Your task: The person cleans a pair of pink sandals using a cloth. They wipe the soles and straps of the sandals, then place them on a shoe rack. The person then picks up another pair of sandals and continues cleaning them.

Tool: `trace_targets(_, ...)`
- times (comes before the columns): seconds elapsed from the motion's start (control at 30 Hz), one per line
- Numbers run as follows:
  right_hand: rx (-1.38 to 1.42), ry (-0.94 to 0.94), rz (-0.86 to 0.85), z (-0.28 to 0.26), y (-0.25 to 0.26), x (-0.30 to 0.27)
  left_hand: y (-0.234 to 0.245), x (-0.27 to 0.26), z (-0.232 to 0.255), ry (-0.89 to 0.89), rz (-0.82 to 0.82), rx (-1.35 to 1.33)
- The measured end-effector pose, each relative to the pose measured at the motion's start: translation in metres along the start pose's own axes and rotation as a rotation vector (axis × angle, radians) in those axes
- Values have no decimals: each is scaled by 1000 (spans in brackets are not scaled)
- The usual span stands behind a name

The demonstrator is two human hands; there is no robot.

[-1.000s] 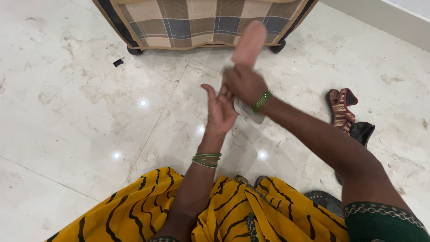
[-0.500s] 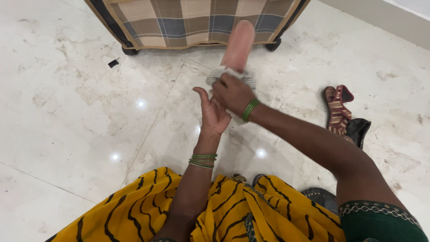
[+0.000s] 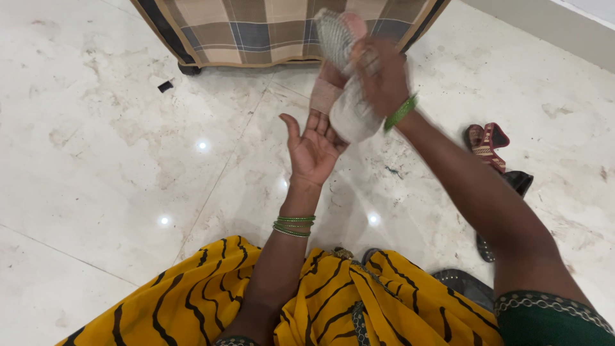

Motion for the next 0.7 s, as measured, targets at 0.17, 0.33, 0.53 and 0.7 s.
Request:
trace_targets(0.17,-457,275,-169,-32,-32,-80,25,5,16,-94,56,-109)
trace_targets(0.33,-478,55,-123,-6,-18,-46,19,8,-3,-58,-27,-26)
trace_targets(0.53,-410,-16,6,-26,-35,-34,17,7,-3,-88,42,68)
trace_targets(0.7,-633,280,-46,-45,-45,-66,36,5,-1,-115,16,35)
Point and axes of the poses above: each hand's wrist, its own x-axis towards the middle knuckle, its own y-axis out of the back of the hand, z = x × y, the point moved 4 cm from there along x, towards the middle knuckle, and after that the axes turned 12 degrees about -y, right-handed, at the moved point
